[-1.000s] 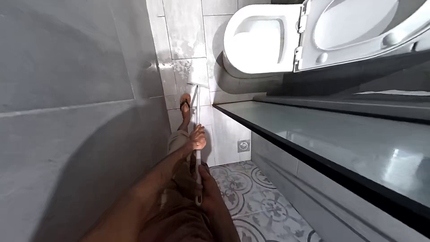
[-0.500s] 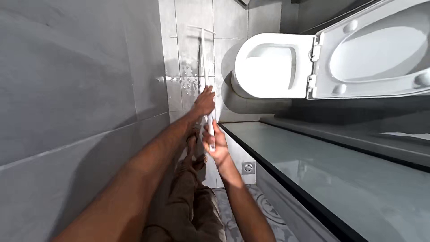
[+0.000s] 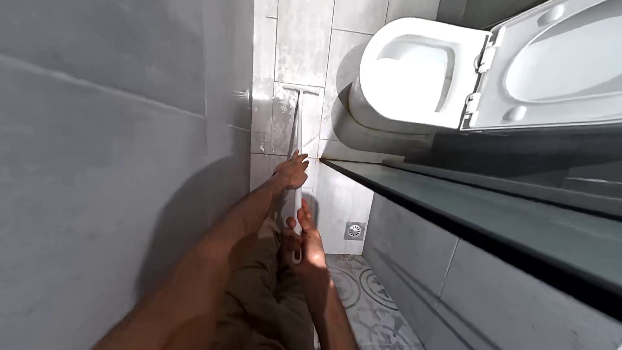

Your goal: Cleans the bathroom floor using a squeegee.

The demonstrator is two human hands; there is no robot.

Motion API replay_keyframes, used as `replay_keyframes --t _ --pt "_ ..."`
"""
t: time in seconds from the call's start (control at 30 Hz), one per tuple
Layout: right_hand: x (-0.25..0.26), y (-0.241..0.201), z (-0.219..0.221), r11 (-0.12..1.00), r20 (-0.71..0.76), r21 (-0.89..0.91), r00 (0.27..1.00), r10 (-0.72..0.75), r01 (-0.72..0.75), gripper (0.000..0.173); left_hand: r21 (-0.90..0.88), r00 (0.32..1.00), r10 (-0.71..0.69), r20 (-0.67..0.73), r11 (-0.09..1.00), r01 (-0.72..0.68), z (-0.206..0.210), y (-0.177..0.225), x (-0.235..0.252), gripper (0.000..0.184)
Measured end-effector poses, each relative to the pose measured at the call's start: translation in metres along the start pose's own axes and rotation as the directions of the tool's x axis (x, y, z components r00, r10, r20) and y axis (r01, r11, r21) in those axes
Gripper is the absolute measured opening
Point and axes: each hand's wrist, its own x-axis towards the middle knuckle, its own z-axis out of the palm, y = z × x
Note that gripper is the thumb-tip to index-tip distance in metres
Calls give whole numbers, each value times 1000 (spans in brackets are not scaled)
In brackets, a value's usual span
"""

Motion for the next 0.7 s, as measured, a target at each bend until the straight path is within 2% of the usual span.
replay_keyframes --t 0.1,0.2,0.3,0.33,0.4,0.5,0.57,0.63,0.7 --pt "-64 29 -38 998 -33 21 997 63 -62 46 -97 1000 0 16 995 2 58 18 -73 46" --pt "-116 42 -60 991 -36 98 995 92 -88 41 -169 981 -87 172 979 116 84 54 -123 47" --pt "-156 37 -58 989 -67 128 994 89 -80 36 -179 947 -65 314 976 126 100 78 -145 47" --pt "-162 30 -54 989 -64 128 995 81 -73 34 -202 946 -51 320 972 120 99 85 -146 48" --pt "-165 15 -40 992 -73 110 995 63 -55 32 -339 967 -69 246 928 153 90 98 -150 55" --pt "-140 -4 -19 986 -37 -166 999 -13 7 48 -478 990 -140 25 868 135 43 102 -136 57" --pt "-99 -20 -1 949 33 -305 997 -66 73 53 -448 980 -163 -118 889 93 -3 92 -106 53" --pt "-31 -37 20 921 112 -364 988 -105 139 53 -367 953 -121 -277 930 11 -39 65 -57 52" --pt "61 -54 42 922 213 -334 969 -127 195 51 -226 912 -47 -408 973 -51 -76 26 3 50"
